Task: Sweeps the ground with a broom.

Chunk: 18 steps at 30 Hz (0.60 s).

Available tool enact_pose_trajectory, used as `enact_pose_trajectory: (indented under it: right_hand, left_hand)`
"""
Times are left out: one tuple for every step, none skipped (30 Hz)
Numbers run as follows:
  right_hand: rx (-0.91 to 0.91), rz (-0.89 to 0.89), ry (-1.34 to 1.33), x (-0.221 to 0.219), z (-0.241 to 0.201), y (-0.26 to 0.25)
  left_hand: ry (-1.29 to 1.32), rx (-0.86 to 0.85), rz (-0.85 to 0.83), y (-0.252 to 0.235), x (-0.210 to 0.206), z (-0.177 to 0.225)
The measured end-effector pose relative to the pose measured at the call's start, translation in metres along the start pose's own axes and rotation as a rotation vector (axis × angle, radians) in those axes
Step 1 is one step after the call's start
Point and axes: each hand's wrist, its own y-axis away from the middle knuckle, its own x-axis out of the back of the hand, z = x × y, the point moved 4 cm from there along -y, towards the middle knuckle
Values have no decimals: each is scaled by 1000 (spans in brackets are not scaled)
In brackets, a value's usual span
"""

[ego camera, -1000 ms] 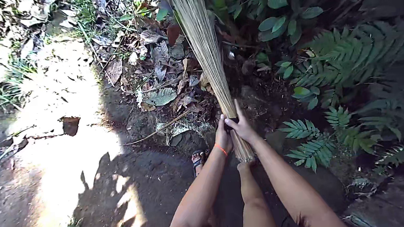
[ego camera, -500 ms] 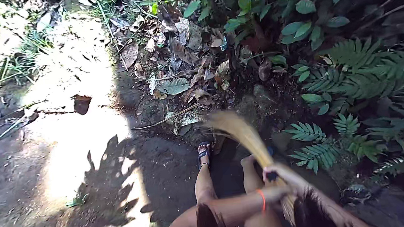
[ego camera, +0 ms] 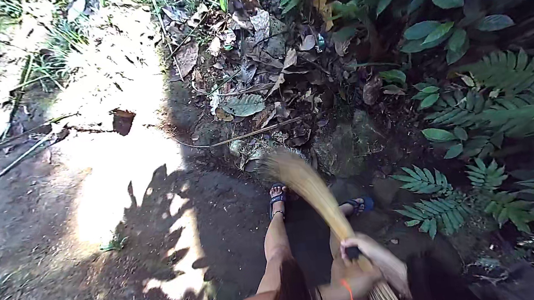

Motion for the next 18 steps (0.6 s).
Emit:
enact_pose_trajectory:
  right_hand:
    - [5, 152, -65, 28, 27, -31]
    - [-94, 364, -45, 44, 33, -64]
    - [-154, 508, -20, 50, 24, -96]
    - [-145, 583, -6, 48, 13, -125]
    - [-97, 603, -2, 41, 7, -145]
    - [-36, 592, 3, 32, 8, -157]
    - [-1, 565, 19, 21, 12, -160]
    - [-7, 533, 46, 9, 17, -155]
    - [-59, 499, 84, -6, 24, -141]
    - [-149, 462, 118, -22, 30, -121]
    - [-258, 417, 134, -39, 37, -97]
    - [-367, 364, 127, -54, 46, -74]
    - [-464, 304, 94, -68, 57, -57]
    - [-547, 249, 41, -75, 68, -48]
    - [-609, 216, -11, -74, 79, -49]
    - [-637, 208, -27, -65, 87, -62]
    - [-617, 234, -5, -51, 89, -83]
    - [-557, 311, 33, -37, 79, -110]
  left_hand:
    - [18, -133, -95, -52, 16, -2]
    - [68, -248, -128, -97, 32, 4]
    - [100, -337, -142, -128, 52, 18]
    - [102, -407, -132, -144, 74, 32]
    - [91, -453, -108, -151, 93, 39]
    - [81, -479, -74, -151, 108, 38]
    - [83, -497, -37, -146, 118, 30]
    - [95, -519, 3, -138, 123, 14]
    - [117, -556, 38, -125, 123, -8]
    - [139, -618, 81, -106, 117, -32]
    - [163, -708, 136, -81, 107, -51]
    - [197, -820, 223, -47, 96, -57]
    - [230, -820, 323, 2, 85, -43]
    - [253, -435, 368, 67, 75, 2]
    - [243, -10, 368, 118, 68, 57]
    - [247, 257, 329, 137, 69, 91]
    - [210, -126, 270, 105, 80, 68]
    - [189, -567, 150, 38, 101, 35]
